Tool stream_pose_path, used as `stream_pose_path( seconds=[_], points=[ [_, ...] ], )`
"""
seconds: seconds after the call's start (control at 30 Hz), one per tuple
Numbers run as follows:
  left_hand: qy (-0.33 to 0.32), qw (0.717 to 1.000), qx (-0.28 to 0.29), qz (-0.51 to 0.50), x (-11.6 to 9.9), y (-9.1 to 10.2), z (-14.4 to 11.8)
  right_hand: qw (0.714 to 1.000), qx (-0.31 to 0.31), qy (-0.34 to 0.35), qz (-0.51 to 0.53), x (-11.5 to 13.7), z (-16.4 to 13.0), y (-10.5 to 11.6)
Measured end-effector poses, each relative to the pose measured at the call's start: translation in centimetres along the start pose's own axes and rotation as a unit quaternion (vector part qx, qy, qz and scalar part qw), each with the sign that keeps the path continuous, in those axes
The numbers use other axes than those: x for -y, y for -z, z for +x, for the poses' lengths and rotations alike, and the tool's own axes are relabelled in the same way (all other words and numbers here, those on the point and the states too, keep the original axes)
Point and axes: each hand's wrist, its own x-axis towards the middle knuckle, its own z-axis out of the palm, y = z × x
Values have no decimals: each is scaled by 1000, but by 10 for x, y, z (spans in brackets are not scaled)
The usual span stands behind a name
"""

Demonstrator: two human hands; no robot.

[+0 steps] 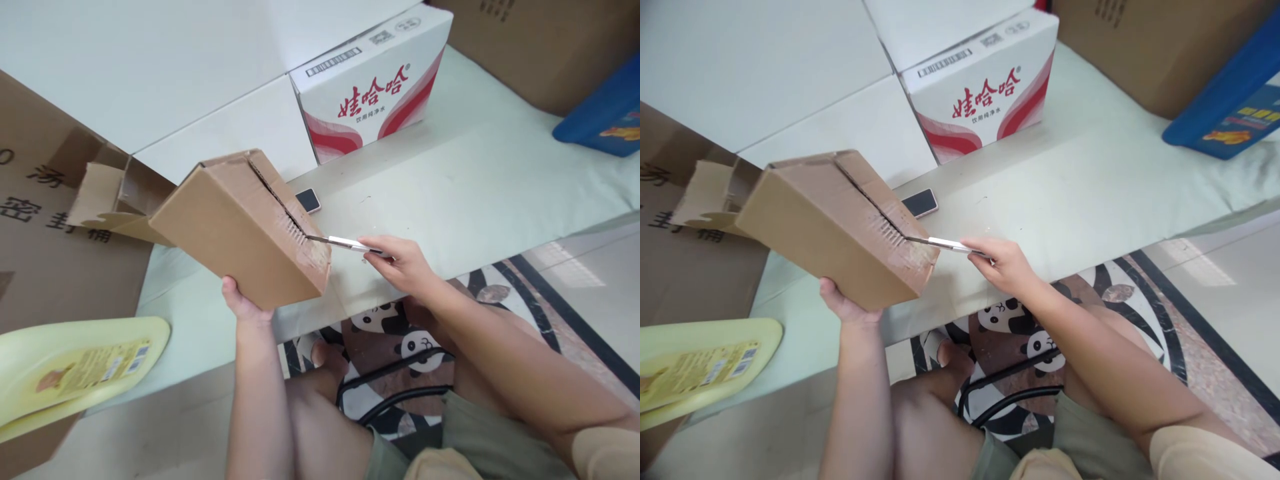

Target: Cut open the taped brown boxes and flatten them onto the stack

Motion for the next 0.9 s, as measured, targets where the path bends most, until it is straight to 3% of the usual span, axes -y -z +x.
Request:
stream_pose_path(
  seconds=[0.2, 0.53, 0.9],
  points=[
    [-33, 999, -27, -23, 4, -3, 2, 996, 43, 71, 17, -7, 0, -1],
    [-13, 998, -50, -40, 6, -6, 0, 993, 108, 46, 6, -4, 5, 11],
    [9, 995, -37, -90, -1, -10, -1, 987, 159, 16, 20, 2, 2, 19]
  ],
)
